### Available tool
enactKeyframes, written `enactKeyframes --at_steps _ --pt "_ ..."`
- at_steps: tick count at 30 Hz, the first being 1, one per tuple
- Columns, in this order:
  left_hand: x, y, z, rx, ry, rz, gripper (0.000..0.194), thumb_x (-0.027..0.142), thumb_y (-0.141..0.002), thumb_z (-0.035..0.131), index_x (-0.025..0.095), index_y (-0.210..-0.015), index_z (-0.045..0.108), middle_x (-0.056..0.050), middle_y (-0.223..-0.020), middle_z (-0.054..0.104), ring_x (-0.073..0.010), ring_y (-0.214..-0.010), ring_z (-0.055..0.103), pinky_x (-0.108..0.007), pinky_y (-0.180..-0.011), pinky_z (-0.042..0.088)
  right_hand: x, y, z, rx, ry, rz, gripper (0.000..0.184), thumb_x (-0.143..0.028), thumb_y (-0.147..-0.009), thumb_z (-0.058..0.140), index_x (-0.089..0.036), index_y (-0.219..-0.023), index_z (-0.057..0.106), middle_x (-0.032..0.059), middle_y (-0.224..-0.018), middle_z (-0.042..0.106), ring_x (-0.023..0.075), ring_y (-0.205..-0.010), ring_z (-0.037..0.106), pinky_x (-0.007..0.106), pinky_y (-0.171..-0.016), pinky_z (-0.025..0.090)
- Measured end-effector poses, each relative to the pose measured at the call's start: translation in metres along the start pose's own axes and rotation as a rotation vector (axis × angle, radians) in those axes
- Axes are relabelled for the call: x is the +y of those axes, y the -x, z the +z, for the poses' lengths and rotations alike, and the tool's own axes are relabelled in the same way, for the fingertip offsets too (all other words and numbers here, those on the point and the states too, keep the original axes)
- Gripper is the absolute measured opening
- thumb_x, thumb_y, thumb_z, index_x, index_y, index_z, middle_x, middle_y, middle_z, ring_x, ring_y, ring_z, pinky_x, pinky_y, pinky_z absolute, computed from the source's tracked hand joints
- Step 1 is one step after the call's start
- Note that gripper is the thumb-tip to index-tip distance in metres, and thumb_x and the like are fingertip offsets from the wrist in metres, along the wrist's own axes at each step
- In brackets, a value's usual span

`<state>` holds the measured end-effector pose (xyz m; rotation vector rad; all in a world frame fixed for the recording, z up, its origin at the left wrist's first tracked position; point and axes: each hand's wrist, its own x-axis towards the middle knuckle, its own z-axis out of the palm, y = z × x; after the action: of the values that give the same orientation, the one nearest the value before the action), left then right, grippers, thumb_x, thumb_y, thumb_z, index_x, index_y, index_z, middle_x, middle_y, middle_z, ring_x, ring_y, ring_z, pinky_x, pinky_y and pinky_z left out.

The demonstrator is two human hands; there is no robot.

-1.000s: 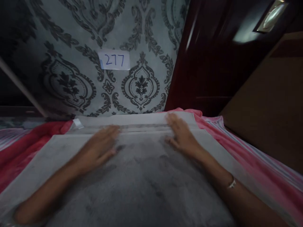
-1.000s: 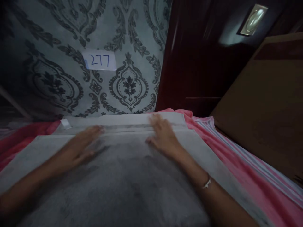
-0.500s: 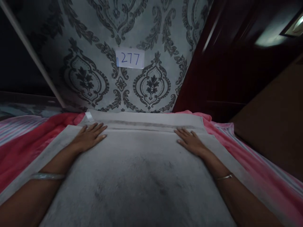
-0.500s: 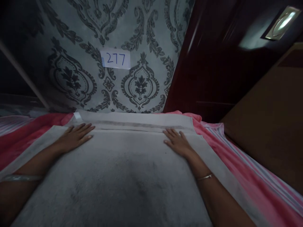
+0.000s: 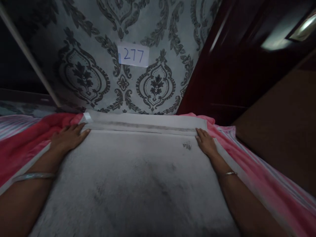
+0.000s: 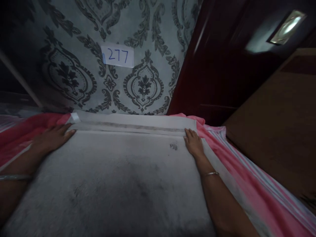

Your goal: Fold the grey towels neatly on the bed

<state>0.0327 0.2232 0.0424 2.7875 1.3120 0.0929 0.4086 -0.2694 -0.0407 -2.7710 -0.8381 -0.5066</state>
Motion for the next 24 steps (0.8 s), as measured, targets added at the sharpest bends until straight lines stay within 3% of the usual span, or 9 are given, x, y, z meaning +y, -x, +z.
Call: enactKeyframes --at_steps 6,10,12,13,14,17,19,21,24 --pt "0.004 0.006 -0.011 0.027 0.023 0.052 0.070 0.054 -0.101 0.020 0.012 -0.155 0.035 -0.020 -0.162 0.032 -0.0443 -0.147 0.030 -0.073 -0.108 0.031 -0.038 0.003 -0.044 -0.200 0.037 0.126 0.056 -0.031 -0.104 0.024 -0.017 -0.157 0.034 0.0136 -0.161 0.034 0.0291 -0.147 0.033 0.054 -0.117 0.033" --pt "0.003 0.024 -0.026 -0.021 0.003 0.132 0.068 0.052 -0.102 0.023 0.008 -0.152 0.038 -0.024 -0.161 0.032 -0.0446 -0.147 0.030 -0.074 -0.108 0.028 -0.068 0.025 -0.076 -0.250 0.007 0.191 0.057 -0.035 -0.105 0.025 -0.011 -0.157 0.033 0.0214 -0.159 0.034 0.0339 -0.146 0.034 0.058 -0.112 0.037" --pt "0.013 0.051 -0.025 -0.004 -0.011 0.218 0.068 0.052 -0.102 0.023 0.008 -0.150 0.041 -0.024 -0.162 0.030 -0.0443 -0.149 0.026 -0.074 -0.111 0.024 -0.098 0.055 -0.087 -0.255 -0.006 0.148 0.059 -0.038 -0.106 0.027 -0.013 -0.159 0.029 0.0205 -0.164 0.025 0.0343 -0.151 0.024 0.059 -0.115 0.032" --pt "0.022 0.071 -0.021 0.005 -0.018 0.283 0.067 0.052 -0.102 0.023 0.010 -0.150 0.042 -0.023 -0.164 0.028 -0.0430 -0.151 0.023 -0.072 -0.113 0.021 -0.117 0.074 -0.091 -0.264 -0.016 0.086 0.058 -0.040 -0.106 0.030 -0.018 -0.160 0.028 0.0157 -0.166 0.019 0.0323 -0.153 0.018 0.058 -0.118 0.028" --pt "0.033 0.094 -0.014 0.005 -0.024 0.377 0.065 0.051 -0.102 0.024 0.011 -0.151 0.041 -0.021 -0.165 0.026 -0.0406 -0.152 0.020 -0.070 -0.116 0.019 -0.138 0.096 -0.095 -0.292 -0.032 -0.001 0.057 -0.041 -0.105 0.035 -0.025 -0.159 0.030 0.0101 -0.168 0.017 0.0294 -0.154 0.015 0.055 -0.120 0.026" --pt "0.073 0.171 0.013 -0.098 -0.003 0.773 0.061 0.052 -0.101 0.031 0.025 -0.155 0.039 -0.012 -0.167 0.026 -0.0332 -0.155 0.020 -0.061 -0.121 0.018 -0.203 0.161 -0.101 -0.416 -0.124 -0.385 0.062 -0.047 -0.103 0.041 -0.029 -0.161 0.025 0.0086 -0.169 0.011 0.0305 -0.155 0.010 0.059 -0.121 0.020" --pt "0.092 0.213 0.030 -0.132 0.042 0.970 0.065 0.059 -0.098 0.037 0.031 -0.157 0.033 -0.008 -0.168 0.024 -0.0321 -0.155 0.018 -0.060 -0.123 0.015 -0.231 0.190 -0.103 -0.442 -0.161 -0.524 0.065 -0.051 -0.103 0.041 -0.029 -0.161 0.022 0.0079 -0.169 0.011 0.0294 -0.155 0.007 0.059 -0.122 0.015" --pt "0.098 0.233 0.041 -0.101 0.078 1.008 0.066 0.059 -0.098 0.038 0.033 -0.158 0.032 -0.007 -0.168 0.023 -0.0315 -0.156 0.016 -0.059 -0.123 0.012 -0.238 0.202 -0.103 -0.442 -0.155 -0.557 0.065 -0.052 -0.103 0.039 -0.029 -0.162 0.021 0.0065 -0.169 0.011 0.0283 -0.155 0.006 0.058 -0.123 0.012" --pt "0.074 0.231 0.041 -0.075 0.070 0.875 0.062 0.055 -0.100 0.036 0.031 -0.157 0.034 -0.006 -0.167 0.027 -0.0312 -0.155 0.018 -0.058 -0.123 0.014 -0.203 0.199 -0.104 -0.440 -0.071 -0.411 0.063 -0.051 -0.104 0.035 -0.029 -0.161 0.023 0.0045 -0.168 0.014 0.0293 -0.155 0.011 0.058 -0.122 0.015"
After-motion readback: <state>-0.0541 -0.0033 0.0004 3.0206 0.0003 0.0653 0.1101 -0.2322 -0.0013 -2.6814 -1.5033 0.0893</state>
